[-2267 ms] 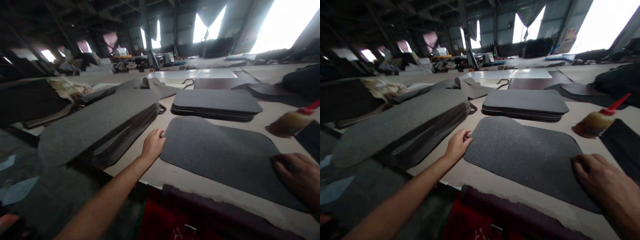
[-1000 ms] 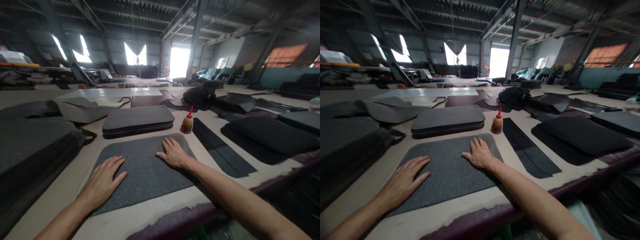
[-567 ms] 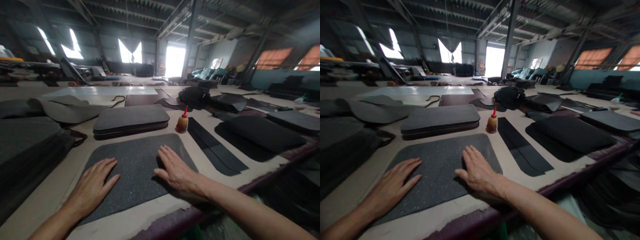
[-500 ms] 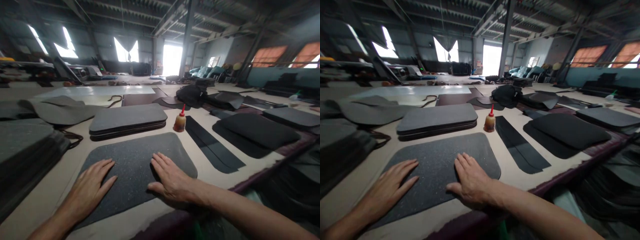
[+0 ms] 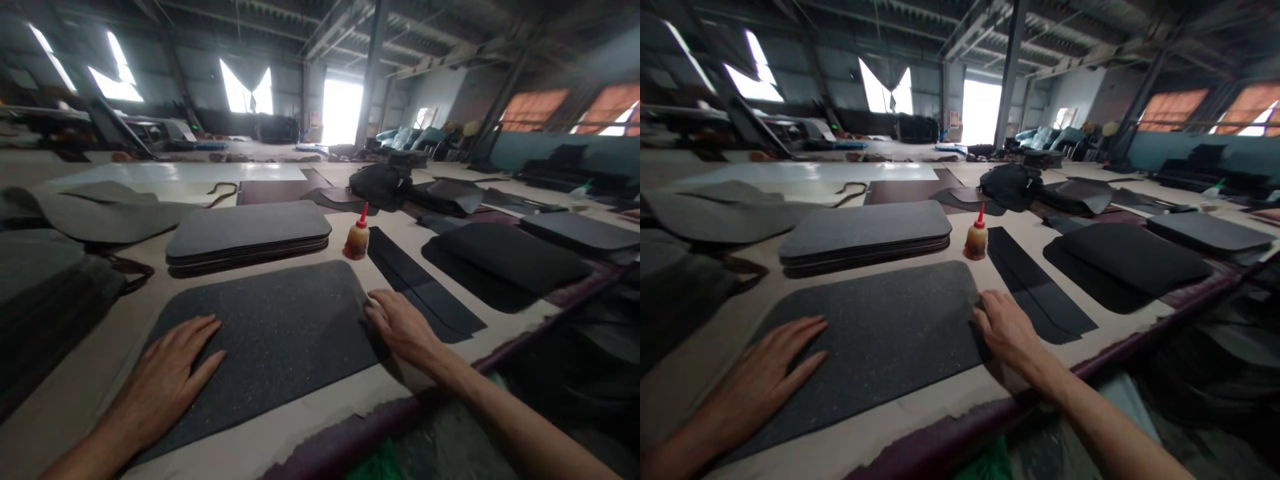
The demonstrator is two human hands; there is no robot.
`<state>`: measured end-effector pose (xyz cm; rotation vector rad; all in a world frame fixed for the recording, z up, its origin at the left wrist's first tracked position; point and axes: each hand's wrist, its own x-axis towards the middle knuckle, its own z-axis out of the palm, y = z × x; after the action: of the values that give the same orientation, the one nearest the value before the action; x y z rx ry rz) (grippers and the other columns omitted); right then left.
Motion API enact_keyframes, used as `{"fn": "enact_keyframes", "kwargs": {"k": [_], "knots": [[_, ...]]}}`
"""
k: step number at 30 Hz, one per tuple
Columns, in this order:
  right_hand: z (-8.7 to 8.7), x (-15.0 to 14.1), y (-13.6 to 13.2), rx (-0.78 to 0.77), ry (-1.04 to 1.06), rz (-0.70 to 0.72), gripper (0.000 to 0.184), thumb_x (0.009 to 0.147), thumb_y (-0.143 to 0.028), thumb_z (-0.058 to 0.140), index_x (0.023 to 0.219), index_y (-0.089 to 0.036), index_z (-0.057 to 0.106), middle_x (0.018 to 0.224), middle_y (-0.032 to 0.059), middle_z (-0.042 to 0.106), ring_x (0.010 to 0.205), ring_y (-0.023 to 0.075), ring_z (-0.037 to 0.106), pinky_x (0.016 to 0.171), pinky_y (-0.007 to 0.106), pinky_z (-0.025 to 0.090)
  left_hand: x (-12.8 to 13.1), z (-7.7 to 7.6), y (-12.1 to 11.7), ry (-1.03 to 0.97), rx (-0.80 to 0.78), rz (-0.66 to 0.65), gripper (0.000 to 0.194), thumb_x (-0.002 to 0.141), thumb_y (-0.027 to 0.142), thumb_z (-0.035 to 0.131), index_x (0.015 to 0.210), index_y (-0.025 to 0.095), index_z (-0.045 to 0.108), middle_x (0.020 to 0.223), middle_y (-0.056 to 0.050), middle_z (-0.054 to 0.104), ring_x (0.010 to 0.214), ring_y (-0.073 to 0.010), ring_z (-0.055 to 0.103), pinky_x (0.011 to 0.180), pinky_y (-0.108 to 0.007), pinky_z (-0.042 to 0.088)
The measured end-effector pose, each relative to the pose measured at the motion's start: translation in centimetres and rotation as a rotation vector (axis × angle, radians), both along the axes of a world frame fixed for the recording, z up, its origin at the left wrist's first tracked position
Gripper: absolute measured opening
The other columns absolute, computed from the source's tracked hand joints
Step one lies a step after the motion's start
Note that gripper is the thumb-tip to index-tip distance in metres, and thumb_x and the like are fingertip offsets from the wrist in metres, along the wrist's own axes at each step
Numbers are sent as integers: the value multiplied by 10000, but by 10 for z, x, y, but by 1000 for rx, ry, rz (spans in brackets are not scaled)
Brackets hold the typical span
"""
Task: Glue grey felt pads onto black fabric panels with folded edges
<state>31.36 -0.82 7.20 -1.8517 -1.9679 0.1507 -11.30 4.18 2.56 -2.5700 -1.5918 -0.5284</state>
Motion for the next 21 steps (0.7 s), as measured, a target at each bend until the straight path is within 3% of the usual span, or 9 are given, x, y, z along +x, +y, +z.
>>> {"fn": "enact_keyframes", "kwargs": {"k": [3,6,14,21], "knots": [[6,18,17,-144,167,-135,216,929,-282,543,1027,-185,709,970,70,732,860,225,671,756,307,480,0,1,-1,7,5,4,639,953,689,328,1375,258,539,1440,-63,544,1344,-311,487,1114,-547,430],[3,31,34,-218,220,-141,164,883,-242,567,863,-192,722,808,19,723,761,185,662,657,259,440,0,1,-1,6,10,7,632,951,682,337,1369,256,545,1432,-64,551,1332,-321,498,1098,-542,444],[-5,28,52,-257,251,-118,157,831,-255,611,834,-181,750,769,2,722,742,167,651,637,235,427,1,3,0,-11,-4,0,660,941,704,341,1350,237,564,1427,-80,551,1326,-334,498,1112,-545,425],[-4,25,58,-291,188,-187,135,810,-237,636,802,-174,755,736,15,713,725,165,649,601,231,403,1,1,0,-18,-8,3,678,940,721,319,1367,245,545,1444,-70,535,1345,-320,478,1125,-543,407]]}}
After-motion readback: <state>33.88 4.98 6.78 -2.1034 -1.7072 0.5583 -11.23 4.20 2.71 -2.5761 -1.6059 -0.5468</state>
